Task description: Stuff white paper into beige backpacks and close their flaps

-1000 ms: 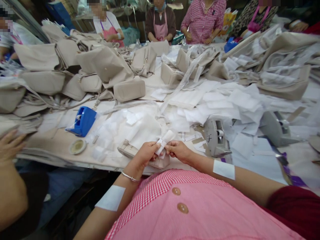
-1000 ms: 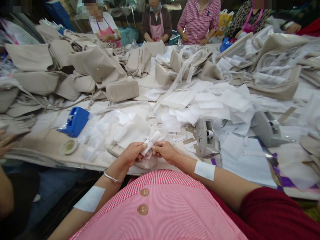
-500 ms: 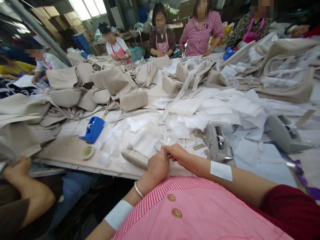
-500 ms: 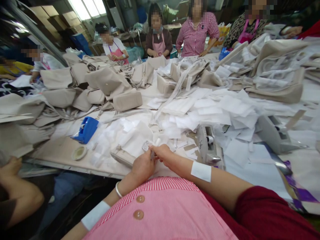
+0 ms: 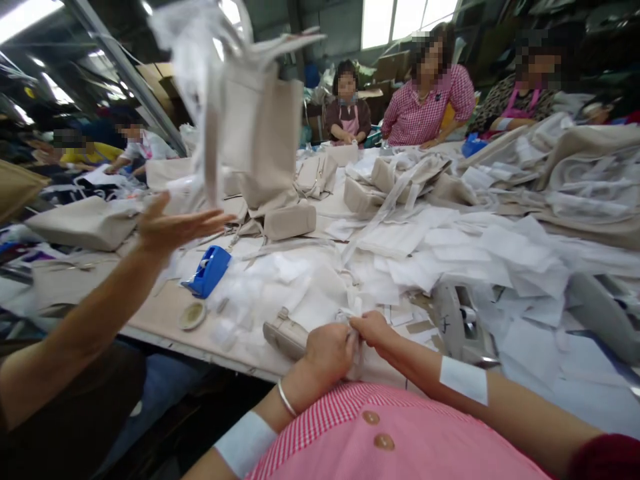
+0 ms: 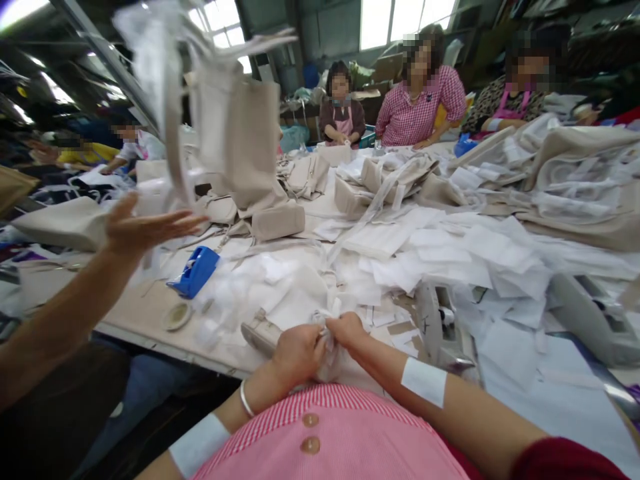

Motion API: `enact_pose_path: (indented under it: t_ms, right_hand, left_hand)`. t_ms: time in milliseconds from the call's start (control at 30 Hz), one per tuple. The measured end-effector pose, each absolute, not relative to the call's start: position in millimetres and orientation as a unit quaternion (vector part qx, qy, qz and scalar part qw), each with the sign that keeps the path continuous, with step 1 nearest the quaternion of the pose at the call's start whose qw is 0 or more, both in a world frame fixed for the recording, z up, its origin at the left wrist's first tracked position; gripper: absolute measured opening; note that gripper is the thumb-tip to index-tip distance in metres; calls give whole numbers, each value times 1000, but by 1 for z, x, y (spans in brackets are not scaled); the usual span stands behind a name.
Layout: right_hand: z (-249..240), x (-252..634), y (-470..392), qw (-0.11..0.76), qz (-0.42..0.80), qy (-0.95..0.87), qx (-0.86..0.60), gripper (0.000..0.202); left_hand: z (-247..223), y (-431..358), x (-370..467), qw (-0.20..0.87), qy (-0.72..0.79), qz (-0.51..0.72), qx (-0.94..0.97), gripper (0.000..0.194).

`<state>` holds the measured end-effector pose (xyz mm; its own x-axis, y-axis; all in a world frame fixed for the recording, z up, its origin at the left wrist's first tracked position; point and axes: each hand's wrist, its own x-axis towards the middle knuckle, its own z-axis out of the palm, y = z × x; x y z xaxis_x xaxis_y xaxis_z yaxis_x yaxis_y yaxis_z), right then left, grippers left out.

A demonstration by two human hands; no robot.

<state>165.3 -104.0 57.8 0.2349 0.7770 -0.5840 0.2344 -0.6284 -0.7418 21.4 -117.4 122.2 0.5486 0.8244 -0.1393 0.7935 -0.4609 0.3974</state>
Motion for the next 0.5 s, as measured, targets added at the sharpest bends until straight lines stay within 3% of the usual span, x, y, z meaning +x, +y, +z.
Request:
enact_pose_path:
  t_ms: [233,400,500]
  right_hand:
    - [48,169,-97,151,402,-468,-772,27]
    - [38,173,-123,218,348,-474,-779,52]
    - [33,171,-140,262,382,-385,-799,70]
  left_hand:
    - [117,-38,-73,122,598,187,770,35]
    - [88,-13,-118,320,651,117,678,38]
    - [78,-26,-108,355,628,120,682,45]
